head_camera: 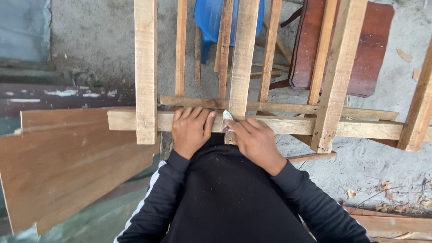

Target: The person fits wooden slats into the structure of a larger wooden frame and applies a substance from a small tube to the joints.

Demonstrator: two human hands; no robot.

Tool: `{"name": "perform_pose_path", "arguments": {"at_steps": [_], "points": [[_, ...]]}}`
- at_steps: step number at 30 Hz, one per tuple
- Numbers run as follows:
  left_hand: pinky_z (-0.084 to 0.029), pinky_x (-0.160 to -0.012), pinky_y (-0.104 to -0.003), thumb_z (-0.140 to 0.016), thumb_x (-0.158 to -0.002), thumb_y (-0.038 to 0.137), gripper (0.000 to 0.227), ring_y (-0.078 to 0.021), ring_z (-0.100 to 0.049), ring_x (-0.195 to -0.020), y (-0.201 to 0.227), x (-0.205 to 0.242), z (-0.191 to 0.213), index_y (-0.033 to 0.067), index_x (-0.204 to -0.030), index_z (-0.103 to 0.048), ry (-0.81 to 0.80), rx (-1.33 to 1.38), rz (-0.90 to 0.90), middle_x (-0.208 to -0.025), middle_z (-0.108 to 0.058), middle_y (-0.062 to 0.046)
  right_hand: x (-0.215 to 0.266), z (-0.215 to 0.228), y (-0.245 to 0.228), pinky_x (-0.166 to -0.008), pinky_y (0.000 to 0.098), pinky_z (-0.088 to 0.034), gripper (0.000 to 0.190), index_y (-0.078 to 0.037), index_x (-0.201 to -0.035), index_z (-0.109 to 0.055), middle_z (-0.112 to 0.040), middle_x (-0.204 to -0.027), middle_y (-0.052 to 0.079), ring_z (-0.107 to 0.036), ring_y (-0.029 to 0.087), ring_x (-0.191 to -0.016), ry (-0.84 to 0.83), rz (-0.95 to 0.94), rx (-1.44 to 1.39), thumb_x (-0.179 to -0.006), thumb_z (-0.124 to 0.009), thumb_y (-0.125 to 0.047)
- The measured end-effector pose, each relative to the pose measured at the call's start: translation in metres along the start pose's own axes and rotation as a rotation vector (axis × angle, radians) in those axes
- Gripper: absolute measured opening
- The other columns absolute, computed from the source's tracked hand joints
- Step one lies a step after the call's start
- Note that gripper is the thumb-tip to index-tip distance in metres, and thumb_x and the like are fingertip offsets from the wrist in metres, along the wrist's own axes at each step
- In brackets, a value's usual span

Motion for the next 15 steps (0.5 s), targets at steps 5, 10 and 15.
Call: {"name": "perform_pose_path", "arguments": {"at_steps": [5, 10, 15], "points": [[-0.043, -0.086, -0.043, -0.061, -0.097, 0.022, 0.022, -0.0323, -0.064, -0.088, 0.004, -0.003, 0.027, 0.0060, -0.105, -0.073, -0.083, 0.142, -0.079, -0.092, -0.069, -0.009, -0.029, 0.011, 0.003, -0.080, 0.0387, -0.049, 0.040, -0.006, -0.123, -0.073, -0.064, -0.097, 0.007, -0.059, 0.026, -0.090, 0.134, -0.126, 0.038, -0.084, -0.068, -0.002], [-0.049, -0.090, -0.043, -0.060, -0.097, 0.013, 0.017, -0.0342, -0.064, -0.100, -0.008, 0.002, 0.047, 0.0005, -0.105, -0.069, -0.143, 0.320, 0.087, -0.103, -0.070, -0.015, -0.053, -0.015, -0.020, -0.094, 0.0424, -0.047, 0.030, -0.008, -0.114, -0.072, -0.065, -0.118, 0.011, -0.063, 0.029, -0.112, 0.188, -0.031, 0.064, -0.084, -0.068, -0.009], [-0.047, -0.111, -0.044, -0.061, -0.101, 0.011, 0.017, -0.0317, -0.062, -0.127, -0.026, 0.000, 0.081, 0.0031, -0.111, -0.073, 0.029, 0.284, -0.004, -0.117, -0.072, -0.009, -0.059, -0.044, -0.029, -0.104, 0.0409, -0.053, 0.031, -0.001, -0.112, -0.072, -0.076, -0.106, 0.015, -0.073, 0.028, -0.099, -0.276, -0.104, 0.108, -0.082, -0.066, -0.010]]}}
Point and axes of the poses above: each hand's wrist, its own x-axis away from the middle knuckle, its own z-axis out of the back of the hand, y = z × x, the point moved 2 cm from there along -x, towards the middle knuckle
